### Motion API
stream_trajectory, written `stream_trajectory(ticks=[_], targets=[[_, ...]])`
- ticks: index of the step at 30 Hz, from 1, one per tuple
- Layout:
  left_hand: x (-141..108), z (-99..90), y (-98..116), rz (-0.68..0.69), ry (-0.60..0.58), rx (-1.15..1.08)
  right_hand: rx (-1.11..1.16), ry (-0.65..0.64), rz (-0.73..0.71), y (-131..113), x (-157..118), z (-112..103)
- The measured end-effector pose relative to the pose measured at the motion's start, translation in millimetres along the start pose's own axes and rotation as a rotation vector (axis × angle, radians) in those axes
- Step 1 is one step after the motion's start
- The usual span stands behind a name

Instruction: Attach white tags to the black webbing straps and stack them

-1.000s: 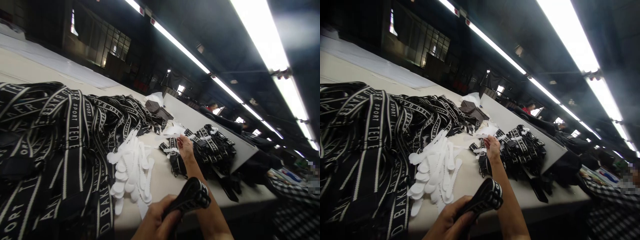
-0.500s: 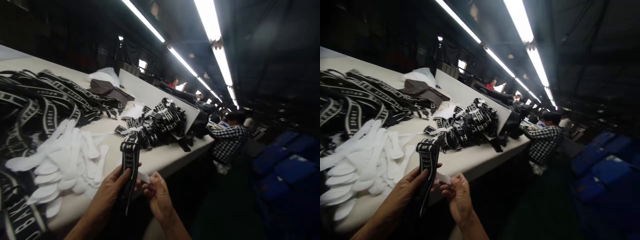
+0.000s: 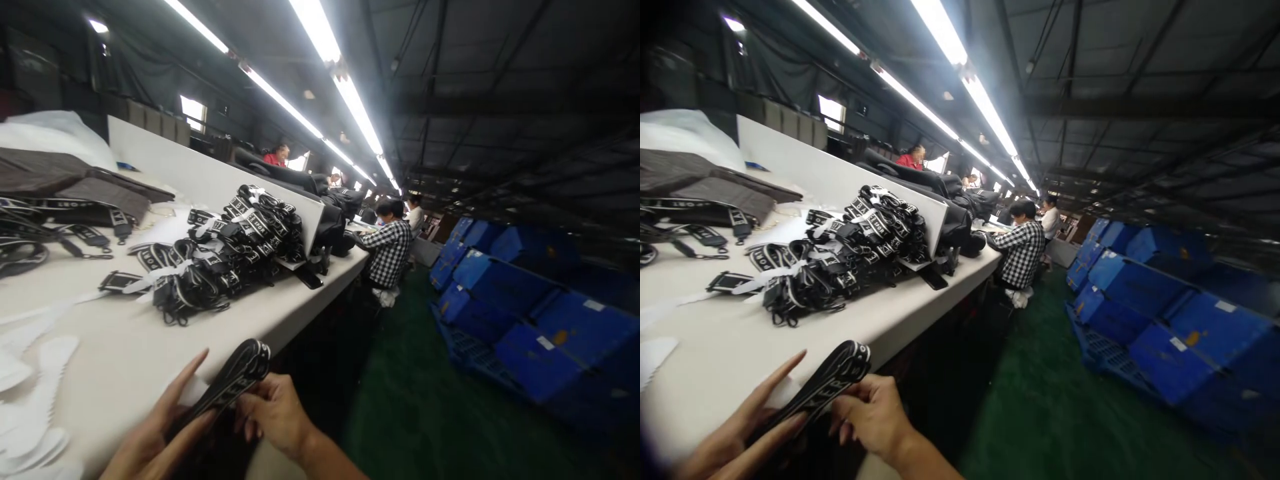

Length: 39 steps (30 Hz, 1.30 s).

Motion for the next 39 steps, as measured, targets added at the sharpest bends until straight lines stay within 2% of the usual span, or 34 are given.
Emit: stream_trajectory(ticks=[3, 5, 9, 12, 18, 20, 24, 27, 33, 36, 39], targets=[[-8, 3.7, 19, -0.068, -0.036, -0.060, 0.070, 0.133, -0.081, 0, 3, -3], [-9, 3.0, 27, -0.097, -0.037, -0.108, 0.083, 0.160, -0.120, 0, 4, -2], [-6, -1.8, 26, -0.163, -0.179, -0.238, 0.023, 0.063, -0.092, 5, 4, 5], [-5, -5.2, 22, -0.149, -0.243, -0.258, -0.033, -0.031, -0.042, 11, 3, 10], [-5, -7.3, 23, -0.144, -0.243, -0.310, -0.102, -0.136, 0.045, 15, 5, 14], [-4, -8.5, 22, -0.168, -0.204, -0.293, -0.126, -0.155, 0.066, 14, 6, 14], [1, -12.7, 16, -0.226, -0.048, -0.203, -0.113, 0.007, -0.002, 13, 4, 11], [4, -12.9, 14, -0.217, -0.047, -0.178, -0.100, 0.060, -0.079, 12, -1, 12], [3, -6.0, 5, -0.034, -0.130, -0.065, 0.011, -0.152, -0.070, 5, -5, 17], [4, -6.3, 1, -0.017, -0.066, 0.045, 0.035, -0.270, -0.022, 2, -7, 14], [4, -7.9, -1, -0.017, -0.045, 0.106, -0.019, -0.310, 0.016, 1, -11, 12]])
Point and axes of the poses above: each hand's wrist, its own x-axis towards the middle knuckle, its own z-axis out of the palm, y = z × x, the point moved 1 cm from there along x, towards the middle knuckle, and after that the axes turned 4 degrees about y, right-handed, at the moved point
